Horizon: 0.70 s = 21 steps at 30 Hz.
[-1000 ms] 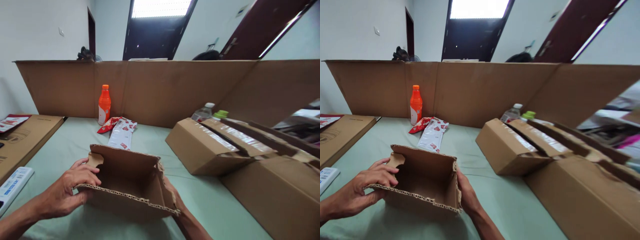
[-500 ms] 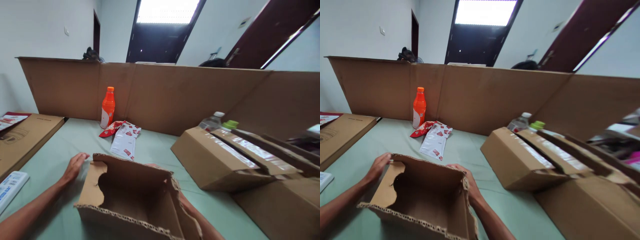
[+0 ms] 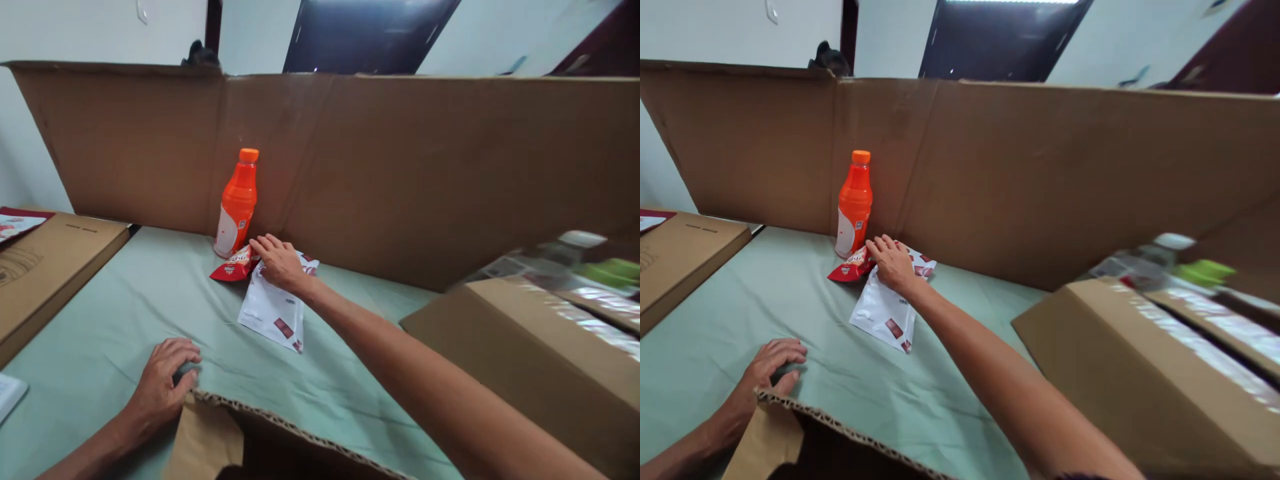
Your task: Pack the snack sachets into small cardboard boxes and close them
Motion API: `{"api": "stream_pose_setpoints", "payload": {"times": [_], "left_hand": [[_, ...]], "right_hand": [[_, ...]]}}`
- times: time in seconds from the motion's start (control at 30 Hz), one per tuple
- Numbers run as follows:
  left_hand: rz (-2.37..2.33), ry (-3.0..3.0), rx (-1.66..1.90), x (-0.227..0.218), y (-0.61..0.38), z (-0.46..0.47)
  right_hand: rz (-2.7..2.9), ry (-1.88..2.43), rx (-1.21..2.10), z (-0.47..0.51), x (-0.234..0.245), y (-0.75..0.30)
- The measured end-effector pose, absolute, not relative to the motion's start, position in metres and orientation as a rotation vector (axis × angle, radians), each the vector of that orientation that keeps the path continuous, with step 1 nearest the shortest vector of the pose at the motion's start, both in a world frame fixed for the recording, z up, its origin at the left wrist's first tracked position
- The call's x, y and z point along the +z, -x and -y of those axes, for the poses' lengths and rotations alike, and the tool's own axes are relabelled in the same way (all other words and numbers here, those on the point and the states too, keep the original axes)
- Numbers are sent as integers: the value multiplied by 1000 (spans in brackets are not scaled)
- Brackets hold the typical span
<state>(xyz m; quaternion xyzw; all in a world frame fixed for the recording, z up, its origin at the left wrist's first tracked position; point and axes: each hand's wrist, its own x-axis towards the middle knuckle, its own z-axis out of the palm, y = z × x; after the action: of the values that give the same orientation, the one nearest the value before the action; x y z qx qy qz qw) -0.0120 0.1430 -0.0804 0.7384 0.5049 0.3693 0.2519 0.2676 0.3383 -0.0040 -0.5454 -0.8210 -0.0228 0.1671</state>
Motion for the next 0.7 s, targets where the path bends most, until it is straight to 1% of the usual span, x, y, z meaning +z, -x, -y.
{"api": "stream_pose_setpoints", "payload": {"times": [0.1, 0.17, 0.33, 0.47, 0.6, 0.7], "left_hand": [[-1379, -2036, 987, -82, 11, -142], [-1385, -2040, 986, -82, 11, -143], [-1378, -2009, 1025, -78, 11, -147], [-1354, -1967, 1079, -66, 11, -148], [-1372, -1923, 1171, -32, 21, -149], [-1389, -1903, 1276, 16, 31, -150]], "right_hand": [[2337, 1577, -92, -349, -11, -258], [2310, 1574, -89, -345, -6, -255], [2112, 1550, -13, -303, 32, -266], [1863, 1540, 229, -251, 67, -298], [1610, 1474, 548, -197, 98, -331], [1473, 1392, 702, -161, 125, -343]]}}
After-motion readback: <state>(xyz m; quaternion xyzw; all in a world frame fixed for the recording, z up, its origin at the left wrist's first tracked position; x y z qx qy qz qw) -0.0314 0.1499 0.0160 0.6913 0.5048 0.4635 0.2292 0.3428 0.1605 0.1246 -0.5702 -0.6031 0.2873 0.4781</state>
